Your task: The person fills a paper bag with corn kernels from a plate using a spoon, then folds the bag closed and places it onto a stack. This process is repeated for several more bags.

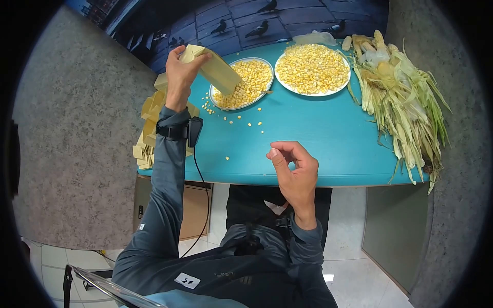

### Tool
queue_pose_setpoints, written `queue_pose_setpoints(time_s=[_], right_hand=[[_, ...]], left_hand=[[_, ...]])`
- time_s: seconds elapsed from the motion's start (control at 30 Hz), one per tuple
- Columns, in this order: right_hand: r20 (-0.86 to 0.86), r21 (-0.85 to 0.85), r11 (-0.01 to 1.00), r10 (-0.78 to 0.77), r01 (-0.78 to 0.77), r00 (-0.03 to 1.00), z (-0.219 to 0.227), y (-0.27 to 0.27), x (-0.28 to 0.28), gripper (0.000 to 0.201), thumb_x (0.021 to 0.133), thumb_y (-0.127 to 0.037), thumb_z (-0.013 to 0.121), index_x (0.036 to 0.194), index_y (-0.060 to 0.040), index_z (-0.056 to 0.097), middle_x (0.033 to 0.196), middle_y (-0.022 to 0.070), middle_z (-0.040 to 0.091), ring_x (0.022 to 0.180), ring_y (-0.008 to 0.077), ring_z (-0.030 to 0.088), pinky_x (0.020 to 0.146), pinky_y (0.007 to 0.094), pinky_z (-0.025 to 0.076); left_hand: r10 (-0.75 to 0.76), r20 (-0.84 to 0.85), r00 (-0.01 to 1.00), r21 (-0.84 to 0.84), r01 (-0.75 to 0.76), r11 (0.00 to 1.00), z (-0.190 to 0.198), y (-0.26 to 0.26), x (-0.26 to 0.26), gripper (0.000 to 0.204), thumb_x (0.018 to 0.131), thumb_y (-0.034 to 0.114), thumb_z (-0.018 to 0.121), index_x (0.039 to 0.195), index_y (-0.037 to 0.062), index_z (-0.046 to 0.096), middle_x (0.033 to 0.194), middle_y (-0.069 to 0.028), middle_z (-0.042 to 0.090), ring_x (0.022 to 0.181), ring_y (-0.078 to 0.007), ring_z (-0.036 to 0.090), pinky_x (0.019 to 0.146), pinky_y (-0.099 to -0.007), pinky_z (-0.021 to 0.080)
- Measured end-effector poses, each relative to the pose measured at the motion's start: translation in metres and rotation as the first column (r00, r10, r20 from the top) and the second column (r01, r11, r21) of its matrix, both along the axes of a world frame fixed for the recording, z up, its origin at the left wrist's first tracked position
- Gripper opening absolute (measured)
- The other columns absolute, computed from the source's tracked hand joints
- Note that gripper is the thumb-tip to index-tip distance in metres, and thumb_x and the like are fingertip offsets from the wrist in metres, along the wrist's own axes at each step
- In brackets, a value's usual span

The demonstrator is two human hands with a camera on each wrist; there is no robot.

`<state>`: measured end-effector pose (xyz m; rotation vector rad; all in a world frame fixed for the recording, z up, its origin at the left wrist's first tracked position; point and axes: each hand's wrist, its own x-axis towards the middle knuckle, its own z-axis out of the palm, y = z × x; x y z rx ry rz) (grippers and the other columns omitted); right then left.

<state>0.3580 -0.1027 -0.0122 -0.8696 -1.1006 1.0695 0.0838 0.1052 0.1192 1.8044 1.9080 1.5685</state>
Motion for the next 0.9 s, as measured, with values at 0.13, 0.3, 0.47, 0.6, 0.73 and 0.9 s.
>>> queue_pose_setpoints(time_s=[0.13,0.3,0.47,0.6,0.73,0.9], right_hand=[[0.000,-0.004,1.000,-0.001,0.001,1.000,0.000,0.000,0.000,0.019,0.103,-0.015,0.077,0.111,0.0022,0.076,0.090,0.0057,0.078,0.080,0.0095,0.066,0.077,0.0267,0.053],[0.003,-0.003,1.000,-0.002,0.002,1.000,-0.001,0.000,-0.001,0.019,0.103,-0.015,0.077,0.111,0.0022,0.076,0.090,0.0058,0.078,0.081,0.0097,0.067,0.077,0.0270,0.053],[0.009,-0.009,1.000,0.002,-0.002,1.000,-0.001,0.000,-0.002,0.019,0.103,-0.016,0.077,0.111,0.0022,0.076,0.090,0.0062,0.078,0.081,0.0100,0.067,0.077,0.0272,0.053],[0.006,-0.013,1.000,0.002,-0.002,1.000,-0.002,0.000,-0.004,0.019,0.103,-0.015,0.077,0.111,0.0022,0.076,0.090,0.0066,0.078,0.081,0.0101,0.067,0.077,0.0274,0.053],[0.010,-0.021,1.000,0.004,-0.004,1.000,0.000,0.000,-0.002,0.019,0.103,-0.015,0.076,0.111,0.0020,0.076,0.090,0.0067,0.078,0.081,0.0100,0.067,0.078,0.0274,0.053],[0.019,-0.031,1.000,0.005,-0.004,1.000,-0.001,-0.001,-0.004,0.019,0.103,-0.015,0.077,0.111,0.0019,0.076,0.091,0.0069,0.078,0.082,0.0101,0.067,0.079,0.0273,0.053]], left_hand=[[0.008,0.025,1.000,0.030,-0.008,1.000,0.002,0.001,0.000,0.095,0.070,0.029,0.099,0.142,-0.0115,0.052,0.124,-0.0251,0.070,0.108,-0.0295,0.074,0.091,-0.0379,0.061],[0.011,0.016,1.000,0.004,-0.011,1.000,0.001,-0.002,-0.003,0.097,0.069,0.031,0.100,0.143,-0.0112,0.053,0.124,-0.0235,0.071,0.108,-0.0277,0.073,0.092,-0.0363,0.061],[0.000,0.055,0.999,0.035,-0.002,0.999,0.004,-0.002,-0.004,0.100,0.068,0.034,0.101,0.143,-0.0110,0.054,0.125,-0.0219,0.070,0.109,-0.0258,0.073,0.092,-0.0347,0.060],[0.027,0.016,1.000,0.043,-0.027,0.999,0.004,-0.002,-0.006,0.097,0.069,0.032,0.100,0.142,-0.0115,0.054,0.124,-0.0236,0.070,0.108,-0.0273,0.073,0.091,-0.0363,0.061],[0.010,0.038,0.999,0.063,-0.012,0.998,0.008,-0.008,-0.002,0.095,0.069,0.030,0.099,0.140,-0.0120,0.053,0.124,-0.0248,0.070,0.107,-0.0292,0.073,0.090,-0.0378,0.062],[0.015,0.035,0.999,0.077,-0.018,0.997,0.009,-0.011,-0.002,0.094,0.069,0.030,0.099,0.140,-0.0117,0.054,0.124,-0.0249,0.070,0.108,-0.0297,0.073,0.090,-0.0377,0.062]])
